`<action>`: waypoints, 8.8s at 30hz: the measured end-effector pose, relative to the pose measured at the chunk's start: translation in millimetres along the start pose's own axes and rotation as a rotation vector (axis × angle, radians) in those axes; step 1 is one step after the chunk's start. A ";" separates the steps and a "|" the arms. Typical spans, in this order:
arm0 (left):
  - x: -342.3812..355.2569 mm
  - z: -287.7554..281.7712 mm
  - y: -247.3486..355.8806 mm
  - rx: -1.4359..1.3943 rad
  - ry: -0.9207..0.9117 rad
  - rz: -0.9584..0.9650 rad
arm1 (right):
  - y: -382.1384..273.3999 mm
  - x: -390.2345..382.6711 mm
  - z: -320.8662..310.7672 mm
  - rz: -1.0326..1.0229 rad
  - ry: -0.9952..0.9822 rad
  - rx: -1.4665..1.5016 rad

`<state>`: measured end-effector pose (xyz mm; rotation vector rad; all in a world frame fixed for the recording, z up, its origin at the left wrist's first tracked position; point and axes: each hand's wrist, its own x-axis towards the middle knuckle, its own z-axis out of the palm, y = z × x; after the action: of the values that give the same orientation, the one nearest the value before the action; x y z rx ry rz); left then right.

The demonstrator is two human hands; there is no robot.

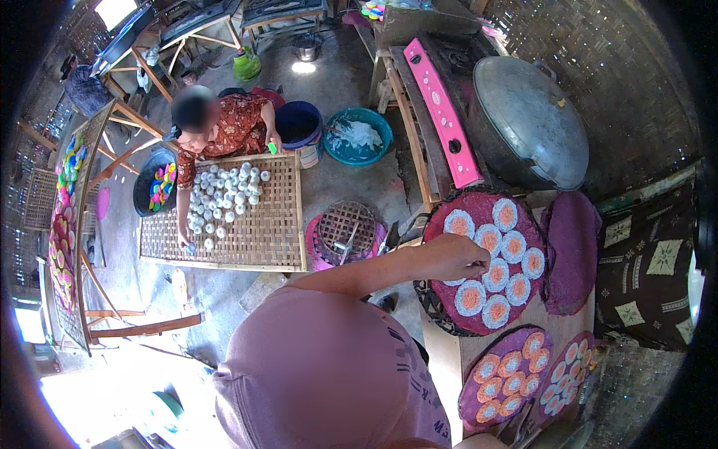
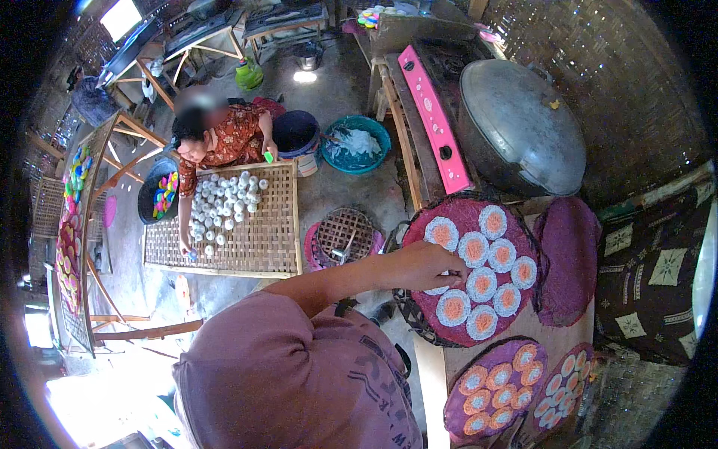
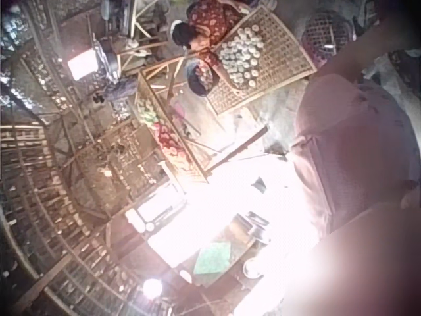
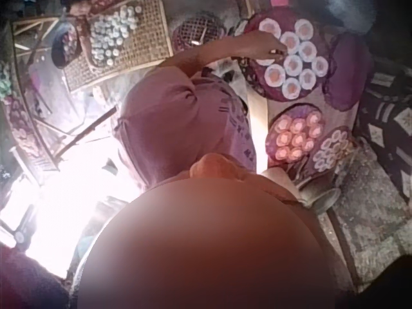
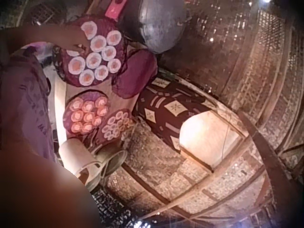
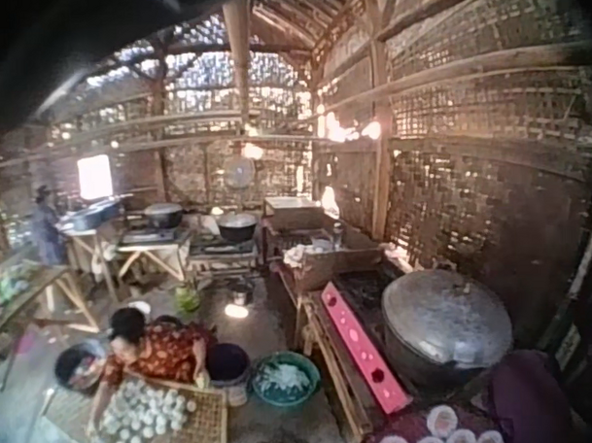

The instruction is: The person scoops pink and white dough into a wooden mold, presses it, and flips the mold to release round decorated cakes onto a purple mat. They repeat this process, arranging the finished cakes and occasionally adjusting the mold and mats.

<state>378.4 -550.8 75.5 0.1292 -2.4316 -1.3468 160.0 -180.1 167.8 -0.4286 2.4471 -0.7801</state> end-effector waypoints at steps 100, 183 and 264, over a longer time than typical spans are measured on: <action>-67.2 11.6 -42.7 0.190 0.512 -0.402 | -46.7 62.4 162.2 -0.425 -0.293 0.199; -17.0 -10.7 -36.0 -0.207 0.394 -0.122 | 74.1 -111.7 166.3 -0.018 0.350 1.878; -0.8 208.1 379.9 -1.597 -0.827 0.248 | 195.0 -339.3 -170.1 -0.034 0.449 -0.271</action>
<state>341.0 -177.5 292.2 -1.2199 -0.9103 -3.0105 310.7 196.8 299.3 -0.4319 2.9912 -0.6088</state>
